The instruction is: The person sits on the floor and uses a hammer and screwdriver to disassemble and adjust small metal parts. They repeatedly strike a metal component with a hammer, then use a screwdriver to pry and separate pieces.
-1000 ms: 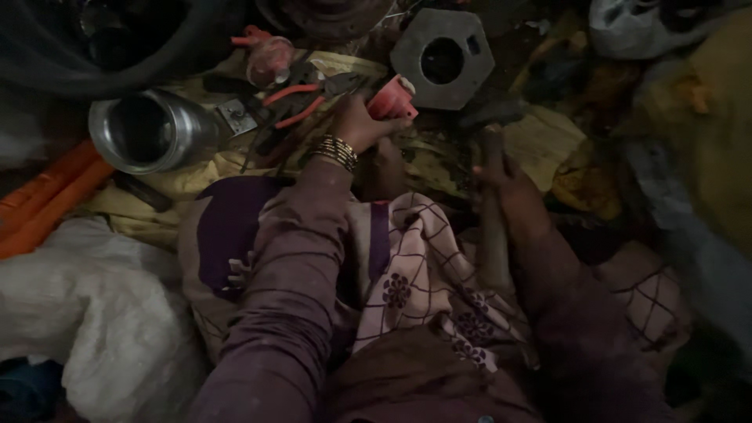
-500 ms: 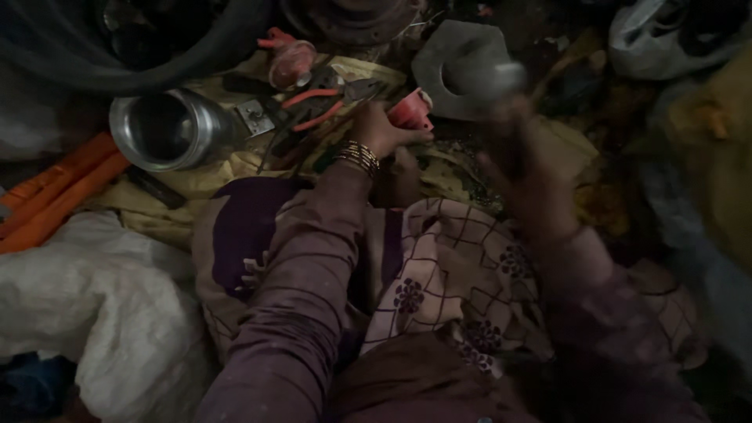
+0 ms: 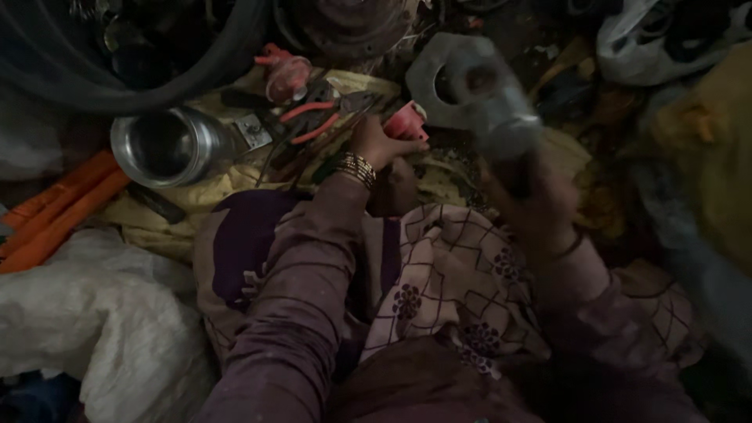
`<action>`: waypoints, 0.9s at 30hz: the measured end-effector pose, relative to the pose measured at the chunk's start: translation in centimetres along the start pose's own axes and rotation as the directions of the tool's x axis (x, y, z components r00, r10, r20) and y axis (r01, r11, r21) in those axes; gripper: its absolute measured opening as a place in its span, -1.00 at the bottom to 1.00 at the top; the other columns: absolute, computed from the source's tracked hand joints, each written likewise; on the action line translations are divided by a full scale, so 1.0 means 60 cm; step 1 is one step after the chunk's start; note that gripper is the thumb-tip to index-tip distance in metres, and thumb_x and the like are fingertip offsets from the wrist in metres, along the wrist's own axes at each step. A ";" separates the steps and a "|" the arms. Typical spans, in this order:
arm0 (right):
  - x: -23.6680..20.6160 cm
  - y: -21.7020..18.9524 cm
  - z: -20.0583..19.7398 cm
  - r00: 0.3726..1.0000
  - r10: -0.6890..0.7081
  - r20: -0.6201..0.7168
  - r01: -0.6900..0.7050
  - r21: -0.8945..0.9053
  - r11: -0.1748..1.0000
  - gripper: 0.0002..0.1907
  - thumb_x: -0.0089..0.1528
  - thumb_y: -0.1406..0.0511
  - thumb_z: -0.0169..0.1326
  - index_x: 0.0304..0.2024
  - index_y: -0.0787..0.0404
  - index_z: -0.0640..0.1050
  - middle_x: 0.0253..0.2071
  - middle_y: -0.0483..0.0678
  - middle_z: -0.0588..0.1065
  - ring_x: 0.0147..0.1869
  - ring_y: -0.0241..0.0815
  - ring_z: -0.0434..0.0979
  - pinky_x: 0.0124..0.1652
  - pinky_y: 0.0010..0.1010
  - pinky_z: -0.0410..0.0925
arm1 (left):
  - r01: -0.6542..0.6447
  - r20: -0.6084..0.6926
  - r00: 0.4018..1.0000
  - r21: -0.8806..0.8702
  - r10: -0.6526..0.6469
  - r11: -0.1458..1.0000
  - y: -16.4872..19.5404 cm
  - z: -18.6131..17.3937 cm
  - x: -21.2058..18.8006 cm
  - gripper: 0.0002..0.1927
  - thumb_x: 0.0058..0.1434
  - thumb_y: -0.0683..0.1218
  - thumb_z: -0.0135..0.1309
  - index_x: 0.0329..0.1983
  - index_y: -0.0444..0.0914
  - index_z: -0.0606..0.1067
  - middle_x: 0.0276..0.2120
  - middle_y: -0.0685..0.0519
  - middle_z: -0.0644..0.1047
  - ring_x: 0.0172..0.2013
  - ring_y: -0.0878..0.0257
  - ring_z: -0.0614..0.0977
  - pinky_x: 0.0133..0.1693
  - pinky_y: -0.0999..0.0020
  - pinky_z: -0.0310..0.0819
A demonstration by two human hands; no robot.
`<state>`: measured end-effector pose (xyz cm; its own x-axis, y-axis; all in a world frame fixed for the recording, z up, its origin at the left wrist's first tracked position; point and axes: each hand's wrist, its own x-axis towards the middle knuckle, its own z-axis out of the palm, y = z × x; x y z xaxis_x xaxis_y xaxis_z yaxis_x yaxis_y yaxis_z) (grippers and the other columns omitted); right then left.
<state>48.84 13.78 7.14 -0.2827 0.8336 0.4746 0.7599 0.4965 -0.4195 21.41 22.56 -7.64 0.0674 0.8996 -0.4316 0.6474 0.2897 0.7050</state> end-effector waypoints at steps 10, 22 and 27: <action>0.038 -0.012 0.001 0.939 0.266 0.218 -0.288 0.074 0.955 -0.25 0.37 0.31 0.32 0.54 0.19 0.28 -0.07 0.16 0.62 -0.15 -0.12 0.67 -0.20 -0.23 0.50 | -0.061 -0.029 0.998 -0.112 0.059 0.992 0.017 -0.010 -0.007 -0.21 -0.09 0.34 0.51 -0.68 -0.20 0.19 -0.76 0.08 0.19 -0.74 0.29 0.28 -0.60 0.20 0.20; 0.039 -0.037 0.050 0.864 0.210 0.458 -0.318 0.173 0.932 -0.22 0.28 0.35 0.27 0.53 0.12 0.30 -0.17 0.18 0.59 -0.24 -0.01 0.65 -0.27 -0.16 0.48 | -0.333 -0.184 0.942 -0.616 0.281 0.714 0.004 0.005 0.000 -0.38 0.08 0.58 0.34 -0.37 0.00 0.55 -0.39 0.38 0.52 -0.45 0.52 0.59 -0.49 0.36 0.55; 0.019 -0.041 -0.003 0.988 -0.022 0.151 0.002 0.132 0.991 -0.22 0.25 0.31 0.30 0.48 0.13 0.28 0.12 0.32 0.54 0.07 0.16 0.64 -0.08 -0.19 0.51 | -0.120 -0.066 0.991 -0.105 0.113 0.987 0.014 -0.010 -0.008 -0.18 -0.11 0.34 0.52 -0.70 -0.24 0.17 -0.76 0.08 0.19 -0.74 0.30 0.28 -0.61 0.20 0.16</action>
<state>46.74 13.47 8.88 -0.3845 0.8493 0.3617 0.6751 0.5260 -0.5173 21.50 22.57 -6.51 0.0901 0.9462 -0.3107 0.5511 0.2125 0.8069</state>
